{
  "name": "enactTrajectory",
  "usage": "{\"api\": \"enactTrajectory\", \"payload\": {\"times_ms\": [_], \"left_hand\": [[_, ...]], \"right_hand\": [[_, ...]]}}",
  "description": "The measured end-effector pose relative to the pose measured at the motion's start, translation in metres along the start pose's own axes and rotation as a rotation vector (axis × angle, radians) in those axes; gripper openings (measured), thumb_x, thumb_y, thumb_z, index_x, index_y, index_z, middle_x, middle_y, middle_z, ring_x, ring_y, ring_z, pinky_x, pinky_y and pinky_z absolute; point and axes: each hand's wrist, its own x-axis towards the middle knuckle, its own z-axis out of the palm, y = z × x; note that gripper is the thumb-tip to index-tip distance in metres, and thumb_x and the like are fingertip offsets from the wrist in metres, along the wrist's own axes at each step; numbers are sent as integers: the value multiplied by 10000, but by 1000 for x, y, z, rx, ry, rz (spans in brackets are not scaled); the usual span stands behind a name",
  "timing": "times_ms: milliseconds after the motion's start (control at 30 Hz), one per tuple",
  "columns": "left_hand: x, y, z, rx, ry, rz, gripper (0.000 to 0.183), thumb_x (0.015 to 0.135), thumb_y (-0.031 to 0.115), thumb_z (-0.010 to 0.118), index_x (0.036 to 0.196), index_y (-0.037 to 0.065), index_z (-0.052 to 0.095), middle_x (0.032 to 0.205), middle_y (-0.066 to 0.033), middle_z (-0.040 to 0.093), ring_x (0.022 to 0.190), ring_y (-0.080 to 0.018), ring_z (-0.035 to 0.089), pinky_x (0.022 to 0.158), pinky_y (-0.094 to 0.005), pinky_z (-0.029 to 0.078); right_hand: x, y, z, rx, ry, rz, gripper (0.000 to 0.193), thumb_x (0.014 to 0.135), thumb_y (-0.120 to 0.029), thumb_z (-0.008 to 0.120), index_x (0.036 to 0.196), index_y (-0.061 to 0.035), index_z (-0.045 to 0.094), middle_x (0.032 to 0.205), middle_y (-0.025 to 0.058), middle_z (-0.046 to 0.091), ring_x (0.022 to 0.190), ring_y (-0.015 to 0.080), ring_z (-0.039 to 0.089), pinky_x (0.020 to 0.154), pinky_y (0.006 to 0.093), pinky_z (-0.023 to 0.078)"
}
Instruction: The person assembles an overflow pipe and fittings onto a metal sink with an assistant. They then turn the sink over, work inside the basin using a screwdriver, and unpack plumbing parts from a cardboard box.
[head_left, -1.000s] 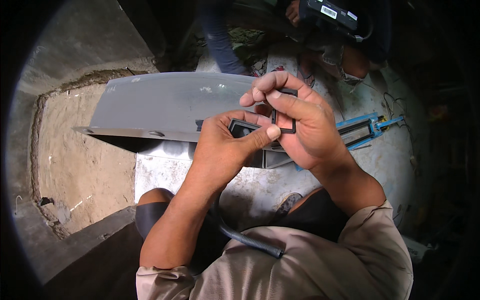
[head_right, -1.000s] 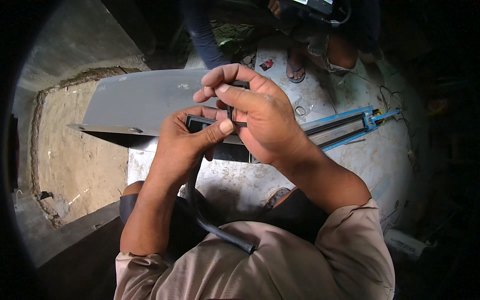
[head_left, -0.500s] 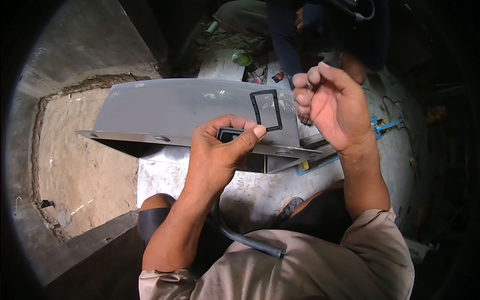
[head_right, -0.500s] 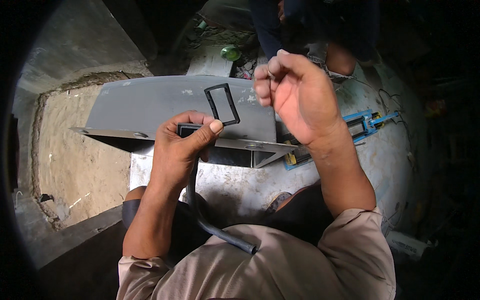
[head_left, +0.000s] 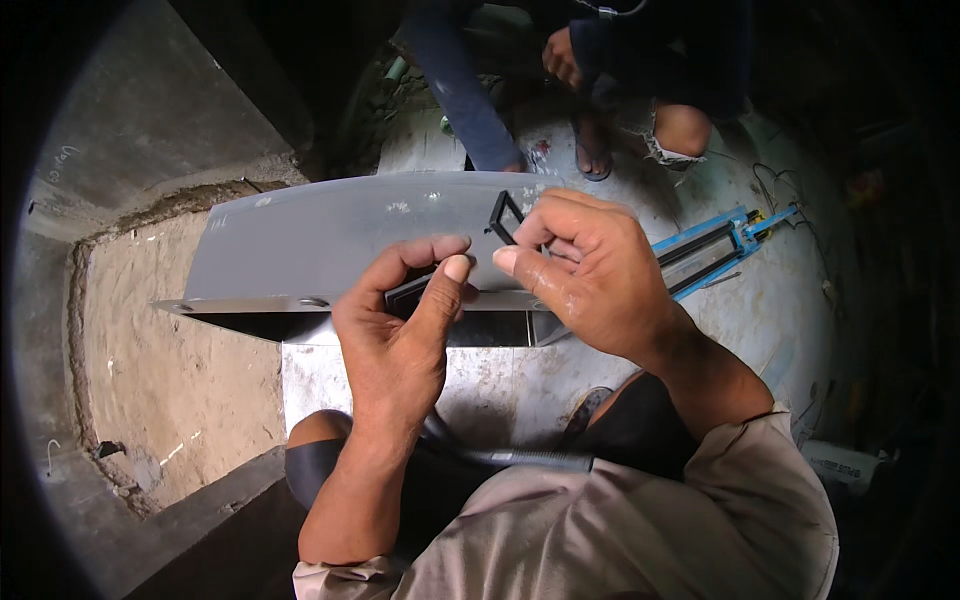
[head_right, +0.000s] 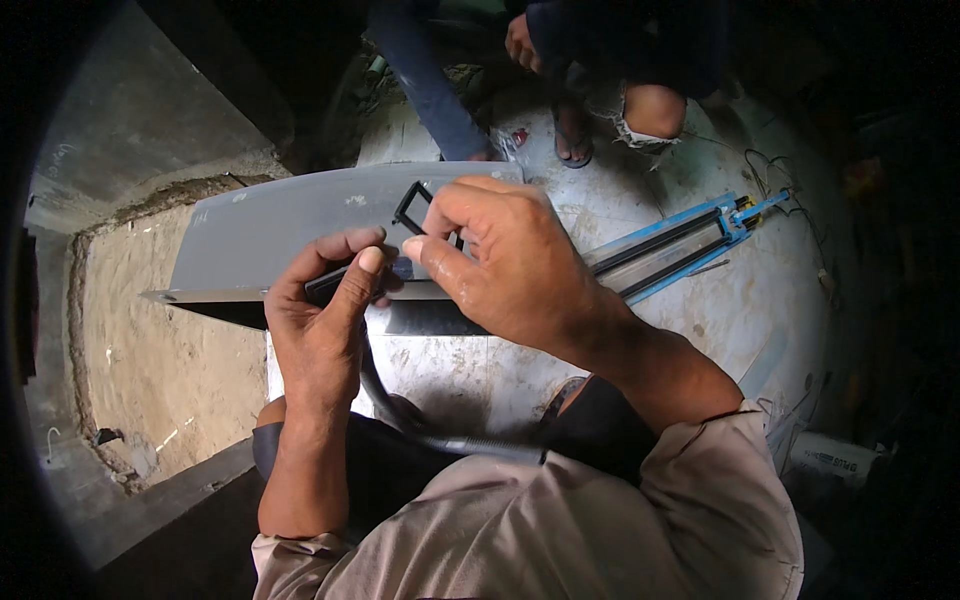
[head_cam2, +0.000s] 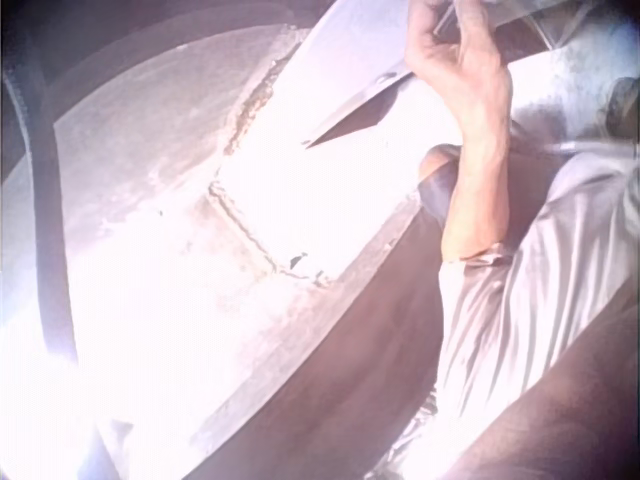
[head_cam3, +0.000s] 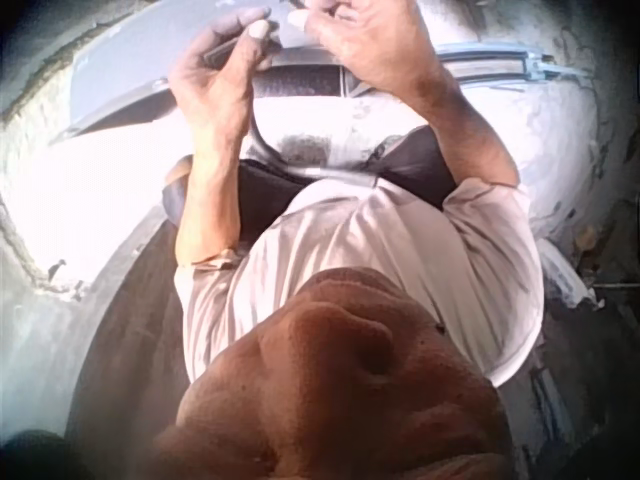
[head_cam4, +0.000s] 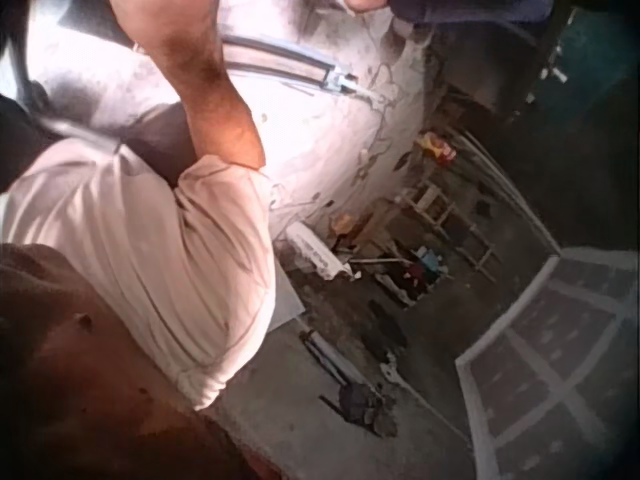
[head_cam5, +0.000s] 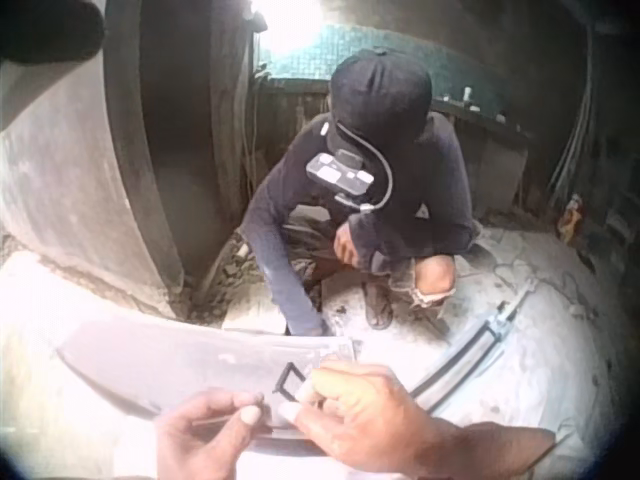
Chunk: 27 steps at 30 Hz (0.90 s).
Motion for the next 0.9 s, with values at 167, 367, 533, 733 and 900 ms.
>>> {"api": "enactTrajectory", "payload": {"times_ms": [167,367,533,733,900], "left_hand": [[-4,4,4,-17,-20,-24,191,923,69,751,1075,-41,716,883,-71,722,754,-125,659,638,-211,447],[-3,0,-3,62,-55,9,111,917,43,726,972,-53,731,878,-33,714,793,-71,627,738,-222,507],[-4,1,-4,301,-44,202,110,864,17,717,939,-64,713,823,-54,701,749,-84,613,706,-222,489],[-8,6,-2,473,-29,386,68,816,-23,707,878,-45,689,782,-92,674,715,-130,640,663,-249,495],[-14,8,-8,791,-17,641,98,793,-52,686,890,-37,692,772,-82,659,702,-140,629,681,-250,485]], "right_hand": [[-2,3,8,52,-79,-51,159,879,-58,705,789,32,609,747,122,592,613,186,533,554,346,409],[-6,-8,10,45,-134,-22,94,901,-14,686,870,22,605,827,40,531,714,57,442,611,243,392],[-10,0,13,106,-137,-43,93,907,-39,660,880,34,610,811,93,581,686,116,516,601,291,423],[-16,-6,15,191,-163,63,135,923,-63,634,870,58,605,734,95,587,650,84,530,564,299,433],[-23,-3,23,372,-197,176,150,940,-88,592,857,37,603,669,13,523,635,41,458,547,269,380]]}}
